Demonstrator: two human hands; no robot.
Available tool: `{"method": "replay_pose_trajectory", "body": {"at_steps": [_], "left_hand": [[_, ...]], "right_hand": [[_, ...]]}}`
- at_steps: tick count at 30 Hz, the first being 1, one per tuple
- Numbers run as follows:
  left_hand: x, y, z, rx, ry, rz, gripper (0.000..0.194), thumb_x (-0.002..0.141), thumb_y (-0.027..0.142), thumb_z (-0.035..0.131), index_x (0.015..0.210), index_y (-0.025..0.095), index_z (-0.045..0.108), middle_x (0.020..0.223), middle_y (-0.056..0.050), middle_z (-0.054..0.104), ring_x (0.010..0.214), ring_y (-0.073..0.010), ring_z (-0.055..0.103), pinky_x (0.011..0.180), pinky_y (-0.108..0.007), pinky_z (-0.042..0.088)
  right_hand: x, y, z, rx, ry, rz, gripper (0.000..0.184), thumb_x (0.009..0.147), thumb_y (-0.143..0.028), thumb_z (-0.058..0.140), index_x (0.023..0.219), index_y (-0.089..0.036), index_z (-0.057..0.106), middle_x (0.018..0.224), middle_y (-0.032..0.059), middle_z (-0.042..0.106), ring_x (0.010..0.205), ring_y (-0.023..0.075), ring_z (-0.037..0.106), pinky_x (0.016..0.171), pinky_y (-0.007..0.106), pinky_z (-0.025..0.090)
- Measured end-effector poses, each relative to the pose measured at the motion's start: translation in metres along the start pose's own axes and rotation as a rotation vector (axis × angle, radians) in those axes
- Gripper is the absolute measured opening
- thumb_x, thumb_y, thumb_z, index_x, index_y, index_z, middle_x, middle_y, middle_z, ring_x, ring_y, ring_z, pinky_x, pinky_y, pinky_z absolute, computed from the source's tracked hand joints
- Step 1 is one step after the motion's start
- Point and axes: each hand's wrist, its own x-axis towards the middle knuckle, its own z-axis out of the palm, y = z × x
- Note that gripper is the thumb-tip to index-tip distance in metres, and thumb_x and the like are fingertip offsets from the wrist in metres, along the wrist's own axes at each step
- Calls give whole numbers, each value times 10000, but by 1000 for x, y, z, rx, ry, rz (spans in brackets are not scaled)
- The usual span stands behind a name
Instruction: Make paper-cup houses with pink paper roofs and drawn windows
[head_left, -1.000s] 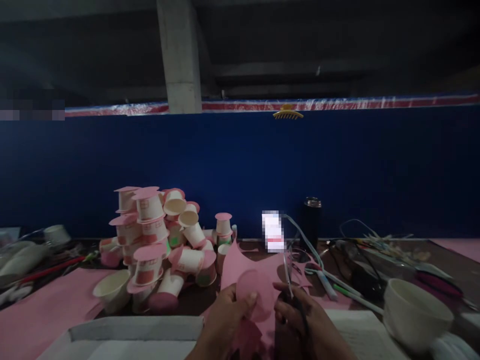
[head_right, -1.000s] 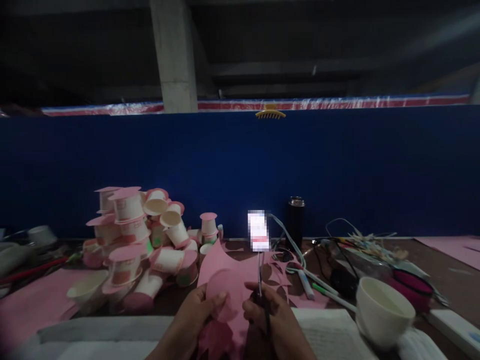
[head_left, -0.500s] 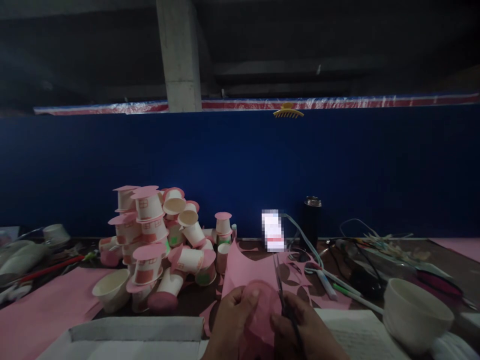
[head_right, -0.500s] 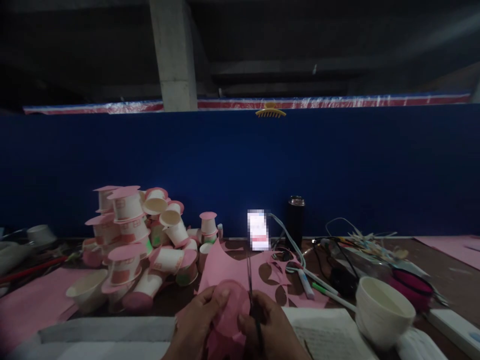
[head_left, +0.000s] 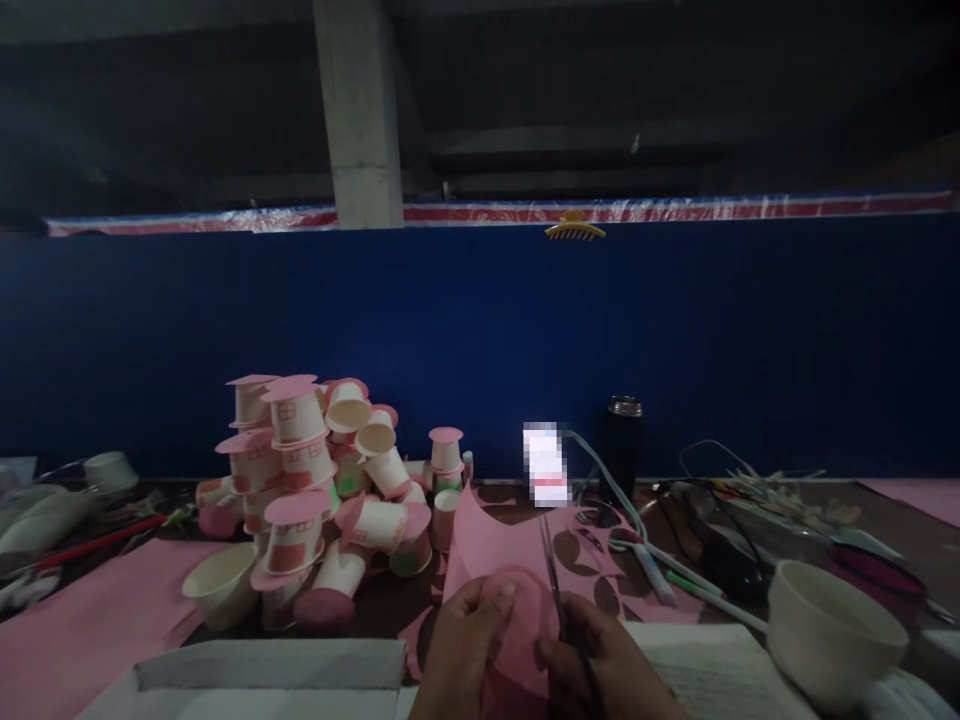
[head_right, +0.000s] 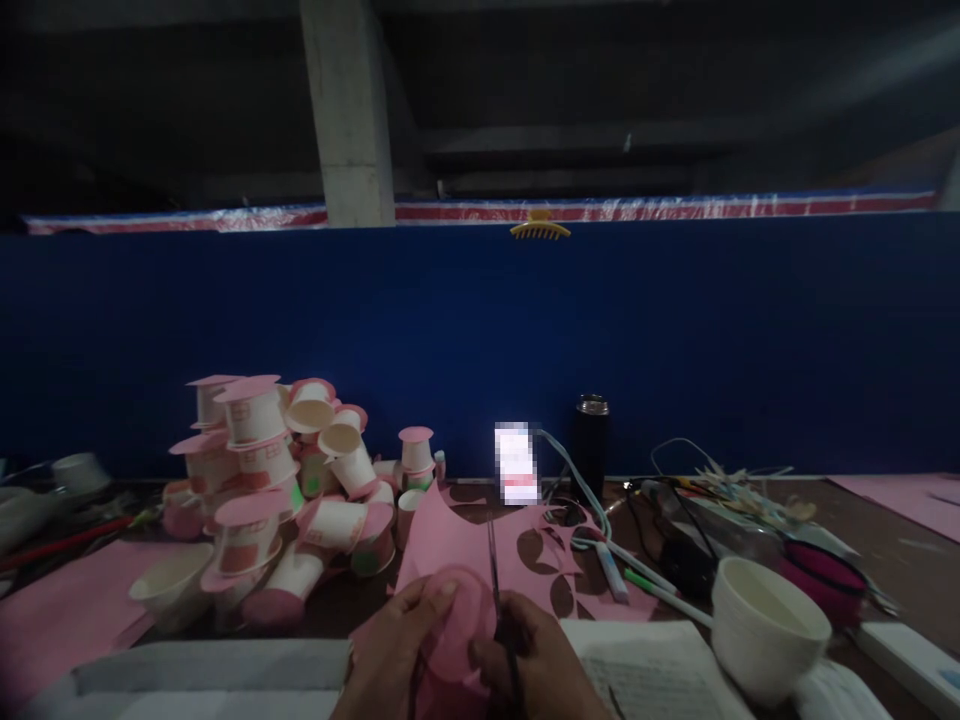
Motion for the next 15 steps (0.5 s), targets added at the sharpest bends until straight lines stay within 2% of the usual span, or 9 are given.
{"method": "replay_pose_trajectory", "body": {"at_steps": [4,8,12,15], "left_hand": [[0,-3,0,-22,-29,6,404,619,531,719,726,147,650,625,-17,613,570,-149,531,549,-254,406],[1,-3,0,7,-44,16,402,611,532,724,718,156,632,628,-14,601,578,-146,514,550,-253,397],[1,7,-1,89,-11,10,431,594,574,709,691,165,615,592,3,559,556,-140,476,522,-253,374],[2,16,-6,219,-18,-1,450,602,579,697,710,150,616,591,7,548,550,-134,463,508,-248,356]], "right_hand": [[0,0,2,11,-44,-1,295,671,-325,752,863,-161,599,710,-18,616,616,105,543,563,207,412],[-3,-5,9,-61,-2,-6,302,643,-363,766,808,-157,619,598,-39,570,533,94,505,519,205,396],[-7,-8,14,-53,35,-60,364,615,-409,782,854,-165,658,673,-11,620,592,126,543,555,227,423],[-8,-11,12,-38,-11,-73,413,651,-462,750,931,-168,677,724,10,647,634,150,570,637,266,462]]}}
